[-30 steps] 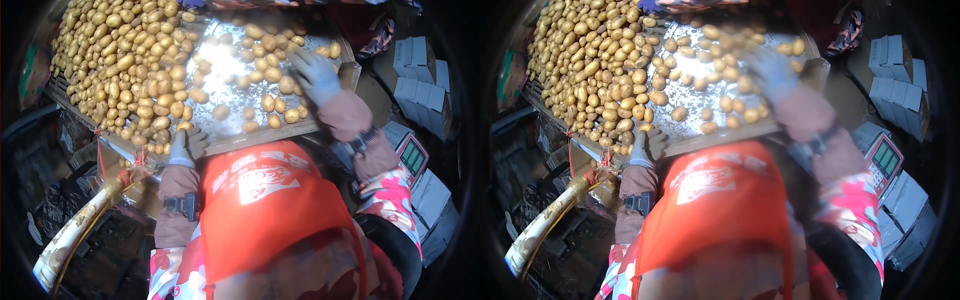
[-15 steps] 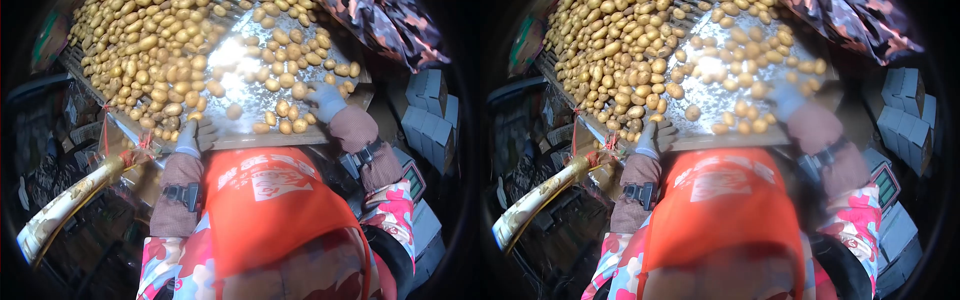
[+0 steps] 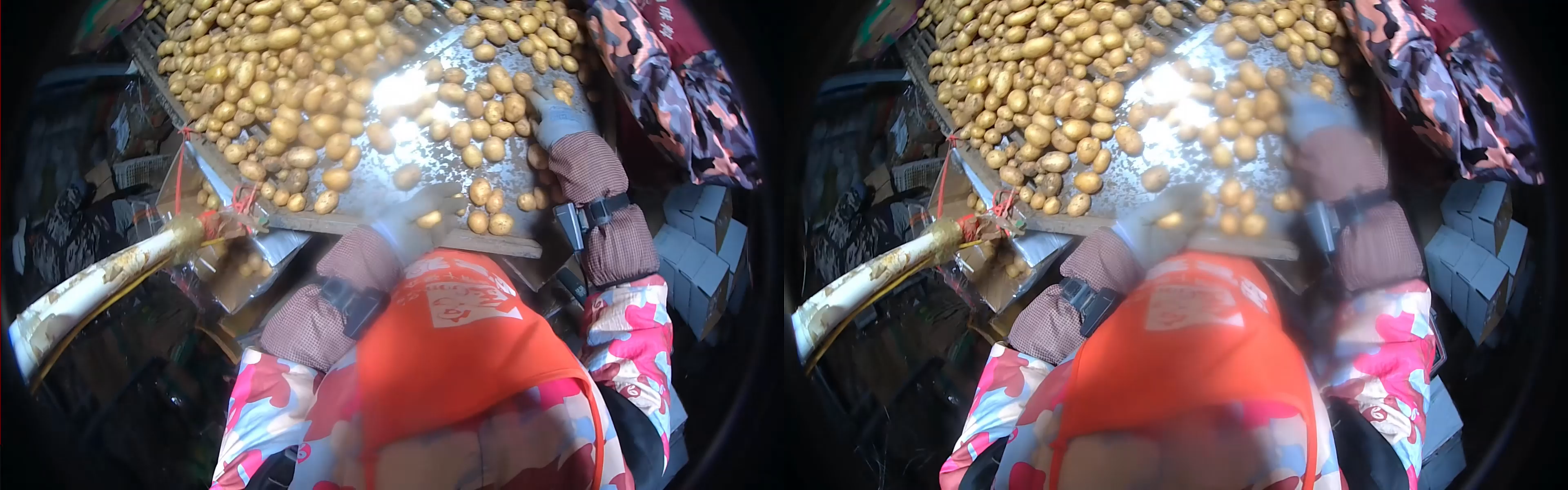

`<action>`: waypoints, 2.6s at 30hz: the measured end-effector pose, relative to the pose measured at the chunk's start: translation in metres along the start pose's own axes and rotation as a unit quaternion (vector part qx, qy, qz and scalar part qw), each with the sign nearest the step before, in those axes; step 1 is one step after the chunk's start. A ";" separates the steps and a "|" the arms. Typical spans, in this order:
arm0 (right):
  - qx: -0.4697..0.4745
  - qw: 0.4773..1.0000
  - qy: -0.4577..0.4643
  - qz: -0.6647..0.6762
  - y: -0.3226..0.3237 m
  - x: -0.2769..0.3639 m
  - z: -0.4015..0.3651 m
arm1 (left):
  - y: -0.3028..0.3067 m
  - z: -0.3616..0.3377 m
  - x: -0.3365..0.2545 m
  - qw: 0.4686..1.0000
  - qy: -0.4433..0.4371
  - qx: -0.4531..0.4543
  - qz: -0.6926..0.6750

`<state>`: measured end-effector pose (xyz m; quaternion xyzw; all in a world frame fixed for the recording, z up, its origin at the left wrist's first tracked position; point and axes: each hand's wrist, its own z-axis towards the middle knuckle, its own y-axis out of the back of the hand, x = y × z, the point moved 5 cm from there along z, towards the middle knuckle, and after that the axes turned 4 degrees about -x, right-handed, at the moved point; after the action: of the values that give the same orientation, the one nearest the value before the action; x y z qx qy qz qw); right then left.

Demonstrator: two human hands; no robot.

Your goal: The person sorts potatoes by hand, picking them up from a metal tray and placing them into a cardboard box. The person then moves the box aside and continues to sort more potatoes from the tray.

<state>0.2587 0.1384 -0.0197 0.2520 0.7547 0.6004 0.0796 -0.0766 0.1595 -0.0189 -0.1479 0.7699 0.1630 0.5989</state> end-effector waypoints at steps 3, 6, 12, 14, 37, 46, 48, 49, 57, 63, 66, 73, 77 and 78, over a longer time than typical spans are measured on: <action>0.024 0.995 0.019 -0.097 -0.009 0.014 0.014 | 0.015 -0.003 0.002 0.987 -0.016 -0.113 -0.113; 0.090 0.993 -0.029 -0.066 0.002 0.018 0.020 | 0.015 -0.001 0.021 0.861 0.163 -0.088 -0.474; -0.028 0.959 -0.161 0.231 -0.012 -0.012 0.019 | 0.023 -0.012 -0.012 0.996 0.071 -0.050 -0.017; -0.046 0.974 -0.042 0.218 -0.015 -0.022 0.021 | 0.028 -0.015 -0.010 0.986 0.106 -0.015 -0.131; -0.105 0.971 0.103 -0.189 -0.060 0.062 -0.045 | 0.046 -0.027 0.005 0.875 0.254 -0.100 -0.399; -0.153 0.986 0.037 -0.064 -0.073 0.040 -0.041 | 0.044 -0.028 -0.008 0.887 0.268 -0.082 -0.366; -0.076 0.977 -0.096 0.176 -0.029 0.056 -0.068 | 0.041 -0.029 -0.025 0.909 0.245 -0.068 -0.331; -0.028 0.944 -0.157 0.290 -0.016 0.065 -0.080 | 0.040 -0.028 -0.023 0.902 0.230 -0.056 -0.361; 0.028 0.942 0.138 0.305 0.018 0.190 -0.002 | 0.029 -0.027 -0.016 0.887 0.192 -0.089 -0.411; -0.098 0.902 0.419 0.014 -0.020 0.342 0.041 | 0.032 -0.076 0.089 0.785 0.317 -0.177 -0.501; 0.031 0.937 0.348 -0.020 -0.027 0.352 0.022 | 0.054 -0.112 0.083 0.768 0.256 -0.248 -0.533; -0.069 0.922 0.382 0.009 -0.044 0.215 -0.027 | 0.099 -0.313 0.145 0.564 -0.027 -0.276 -0.777; -0.030 0.947 0.297 -0.118 0.005 0.182 -0.012 | 0.114 -0.455 0.188 0.447 0.015 -0.620 -0.645; -0.095 0.940 0.321 -0.065 0.015 0.190 -0.003 | 0.115 -0.468 0.188 0.431 0.034 -0.651 -0.624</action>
<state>0.0983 0.2290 0.0301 -0.0127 0.6944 0.7118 -0.1047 -0.5795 0.0567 -0.0859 -0.9396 0.1536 0.1932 0.2372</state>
